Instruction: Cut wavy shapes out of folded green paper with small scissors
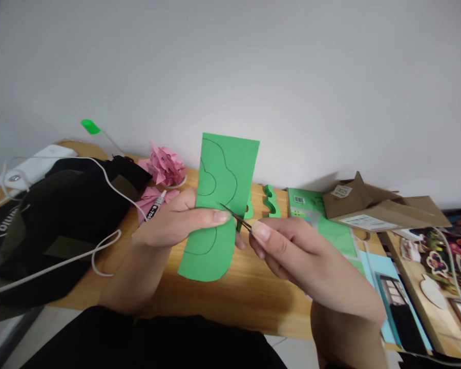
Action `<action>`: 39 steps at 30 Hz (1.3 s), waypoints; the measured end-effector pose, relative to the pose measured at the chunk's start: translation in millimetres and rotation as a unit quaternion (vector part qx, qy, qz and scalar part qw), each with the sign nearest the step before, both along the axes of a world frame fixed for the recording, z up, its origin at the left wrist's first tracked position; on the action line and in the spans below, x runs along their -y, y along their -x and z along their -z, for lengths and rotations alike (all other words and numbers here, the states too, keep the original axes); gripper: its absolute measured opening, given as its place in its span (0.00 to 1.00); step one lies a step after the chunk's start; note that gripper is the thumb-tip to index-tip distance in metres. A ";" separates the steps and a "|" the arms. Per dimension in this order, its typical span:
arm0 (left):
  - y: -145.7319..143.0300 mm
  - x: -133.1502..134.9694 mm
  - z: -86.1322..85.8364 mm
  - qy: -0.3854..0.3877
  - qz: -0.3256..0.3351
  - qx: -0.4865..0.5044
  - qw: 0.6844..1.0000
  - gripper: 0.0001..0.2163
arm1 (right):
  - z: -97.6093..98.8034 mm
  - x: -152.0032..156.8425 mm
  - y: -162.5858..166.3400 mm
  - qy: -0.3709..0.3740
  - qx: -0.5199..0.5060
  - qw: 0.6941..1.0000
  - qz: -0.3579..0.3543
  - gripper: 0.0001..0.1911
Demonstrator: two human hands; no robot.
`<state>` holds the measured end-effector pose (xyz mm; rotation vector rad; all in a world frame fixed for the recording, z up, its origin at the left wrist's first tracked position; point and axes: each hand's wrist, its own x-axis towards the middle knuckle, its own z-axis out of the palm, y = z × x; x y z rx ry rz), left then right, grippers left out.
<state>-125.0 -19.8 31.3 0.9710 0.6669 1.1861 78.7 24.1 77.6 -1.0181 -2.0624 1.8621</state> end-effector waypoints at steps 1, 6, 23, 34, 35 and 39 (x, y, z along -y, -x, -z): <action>-0.1 -0.4 -0.2 0.000 0.007 0.004 1.000 0.04 | -0.2 0.1 1.5 0.002 -0.006 1.000 -0.002 0.23; -1.3 -0.2 -1.8 0.025 0.033 0.013 0.999 0.05 | 0.7 -1.3 4.6 -0.011 -0.023 1.000 -0.007 0.23; -3.8 1.0 -1.9 0.022 0.005 0.018 1.000 0.04 | 5.2 -2.9 8.3 0.006 -0.055 0.998 -0.011 0.24; -3.1 1.7 -2.1 0.023 0.010 0.020 0.999 0.04 | 8.1 -5.4 8.0 0.015 -0.067 0.997 -0.025 0.25; -3.0 1.8 -2.4 0.025 0.012 0.019 0.999 0.04 | 8.4 -5.6 8.4 0.015 -0.068 0.997 -0.026 0.25; -2.1 2.4 -3.3 0.023 0.016 0.020 0.999 0.04 | 8.0 -4.4 11.1 0.015 -0.060 0.998 -0.013 0.26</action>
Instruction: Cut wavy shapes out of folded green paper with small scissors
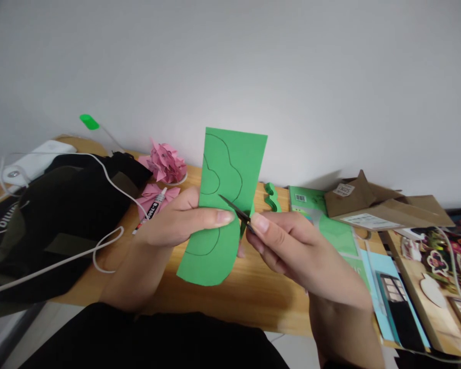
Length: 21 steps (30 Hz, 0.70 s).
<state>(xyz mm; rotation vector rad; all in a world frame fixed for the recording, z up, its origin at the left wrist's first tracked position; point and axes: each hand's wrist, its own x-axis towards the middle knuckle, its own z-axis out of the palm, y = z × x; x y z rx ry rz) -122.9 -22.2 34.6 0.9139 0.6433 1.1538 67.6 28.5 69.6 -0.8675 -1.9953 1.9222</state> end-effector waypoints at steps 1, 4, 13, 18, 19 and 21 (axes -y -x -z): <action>0.2 0.2 -0.2 0.000 0.000 -0.002 1.000 0.04 | -0.4 0.7 0.6 -0.002 0.002 1.000 0.004 0.26; 0.3 0.4 -0.7 0.000 0.004 -0.010 1.000 0.05 | -1.6 2.3 1.4 -0.004 0.008 1.000 0.012 0.27; 1.2 0.0 -1.0 -0.002 0.006 -0.014 1.000 0.06 | -0.7 -0.3 2.5 0.021 0.013 1.000 0.000 0.28; 1.4 0.9 -0.9 -0.005 0.005 -0.021 1.000 0.06 | -0.6 -1.0 3.0 0.022 -0.004 1.000 -0.008 0.28; 1.3 1.1 -0.9 -0.005 0.006 -0.022 1.000 0.06 | -0.5 -1.4 2.4 0.022 -0.006 1.000 -0.010 0.28; 1.1 1.2 -1.0 -0.006 0.008 -0.021 1.000 0.06 | -0.2 -2.4 0.7 0.019 -0.010 1.000 -0.017 0.27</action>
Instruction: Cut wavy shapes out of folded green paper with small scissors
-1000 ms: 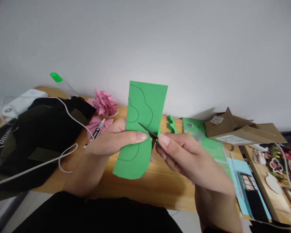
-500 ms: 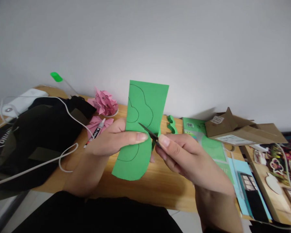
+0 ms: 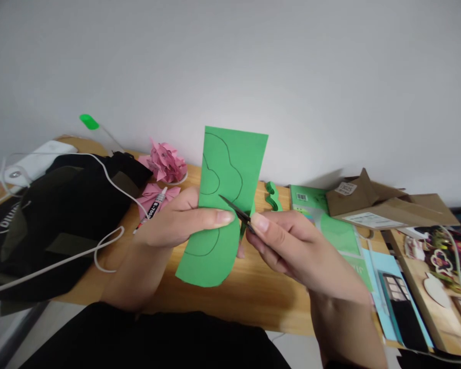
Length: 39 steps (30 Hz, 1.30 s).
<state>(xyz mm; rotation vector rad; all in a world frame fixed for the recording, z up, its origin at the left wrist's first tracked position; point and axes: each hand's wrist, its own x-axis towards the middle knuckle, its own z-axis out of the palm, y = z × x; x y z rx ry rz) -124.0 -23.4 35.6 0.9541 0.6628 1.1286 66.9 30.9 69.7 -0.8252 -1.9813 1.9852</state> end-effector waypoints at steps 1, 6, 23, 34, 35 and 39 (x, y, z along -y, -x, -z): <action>-0.1 0.0 -0.1 0.000 0.000 0.000 1.000 0.06 | 0.3 -0.6 -1.1 -0.003 -0.001 1.000 -0.004 0.27; 0.1 -0.3 -1.0 0.003 0.004 -0.013 1.000 0.06 | 1.7 -1.7 -5.1 -0.021 0.007 1.000 -0.011 0.26; 3.3 -1.2 -5.5 0.025 0.029 -0.056 0.998 0.06 | 0.2 -6.3 -12.9 -0.066 0.068 0.995 -0.037 0.26; 4.2 -0.6 -2.2 -0.007 0.023 -0.065 0.998 0.07 | -0.9 -3.3 -8.0 -0.081 0.073 0.994 -0.030 0.27; 4.2 -0.6 -1.9 -0.009 0.021 -0.066 0.998 0.07 | -1.8 -3.3 -6.9 -0.086 0.075 0.993 -0.030 0.27; 3.7 -1.1 -0.1 -0.011 0.013 -0.064 0.998 0.06 | -4.8 -3.0 -4.3 -0.084 0.075 0.993 -0.031 0.27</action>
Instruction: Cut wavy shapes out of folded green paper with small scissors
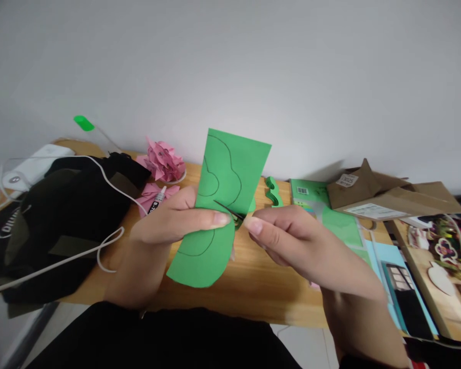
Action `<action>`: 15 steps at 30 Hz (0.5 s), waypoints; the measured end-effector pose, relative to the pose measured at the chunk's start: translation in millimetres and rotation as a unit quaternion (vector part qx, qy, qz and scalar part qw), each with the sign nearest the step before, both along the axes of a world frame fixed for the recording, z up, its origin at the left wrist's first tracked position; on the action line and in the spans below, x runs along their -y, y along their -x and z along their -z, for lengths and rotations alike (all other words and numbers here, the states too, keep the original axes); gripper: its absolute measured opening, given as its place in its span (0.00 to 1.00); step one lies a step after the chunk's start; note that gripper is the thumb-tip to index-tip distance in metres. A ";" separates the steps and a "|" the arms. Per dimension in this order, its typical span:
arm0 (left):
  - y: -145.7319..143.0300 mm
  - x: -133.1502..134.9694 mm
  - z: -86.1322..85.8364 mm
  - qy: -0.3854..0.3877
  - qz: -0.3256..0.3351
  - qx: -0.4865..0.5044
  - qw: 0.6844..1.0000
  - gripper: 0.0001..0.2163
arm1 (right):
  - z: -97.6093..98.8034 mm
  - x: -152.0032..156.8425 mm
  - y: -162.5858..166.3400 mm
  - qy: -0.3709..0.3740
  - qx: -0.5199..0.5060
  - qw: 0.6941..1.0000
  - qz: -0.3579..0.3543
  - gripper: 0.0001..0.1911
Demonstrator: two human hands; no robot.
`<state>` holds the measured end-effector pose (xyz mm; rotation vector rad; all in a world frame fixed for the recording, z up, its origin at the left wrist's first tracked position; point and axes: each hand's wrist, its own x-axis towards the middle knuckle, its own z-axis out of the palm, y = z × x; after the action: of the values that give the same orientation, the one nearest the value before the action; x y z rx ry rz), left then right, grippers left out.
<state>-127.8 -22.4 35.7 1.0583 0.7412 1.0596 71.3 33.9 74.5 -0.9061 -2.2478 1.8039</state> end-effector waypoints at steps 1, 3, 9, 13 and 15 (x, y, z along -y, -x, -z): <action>0.0 -0.1 0.8 0.001 0.000 0.002 1.000 0.06 | -0.1 -0.2 0.1 0.002 -0.001 1.000 -0.002 0.27; 0.1 -0.1 2.7 0.001 0.003 0.005 1.000 0.06 | 0.3 -1.2 0.0 -0.001 -0.006 1.000 -0.005 0.27; -0.5 1.3 4.4 -0.001 0.006 0.009 1.000 0.08 | 4.6 -4.5 -0.7 -0.012 -0.024 0.999 -0.024 0.27; -2.4 2.7 2.9 0.000 -0.011 0.028 1.000 0.06 | 6.8 -1.1 0.0 -0.006 -0.040 0.999 -0.016 0.26; -2.8 3.0 3.4 0.004 -0.024 0.038 0.999 0.06 | 6.9 0.9 -2.6 0.003 -0.044 0.999 -0.011 0.25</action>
<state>-125.0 -25.4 32.3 0.9929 0.7118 1.1316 73.8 33.0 67.6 -0.7902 -2.2083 1.8243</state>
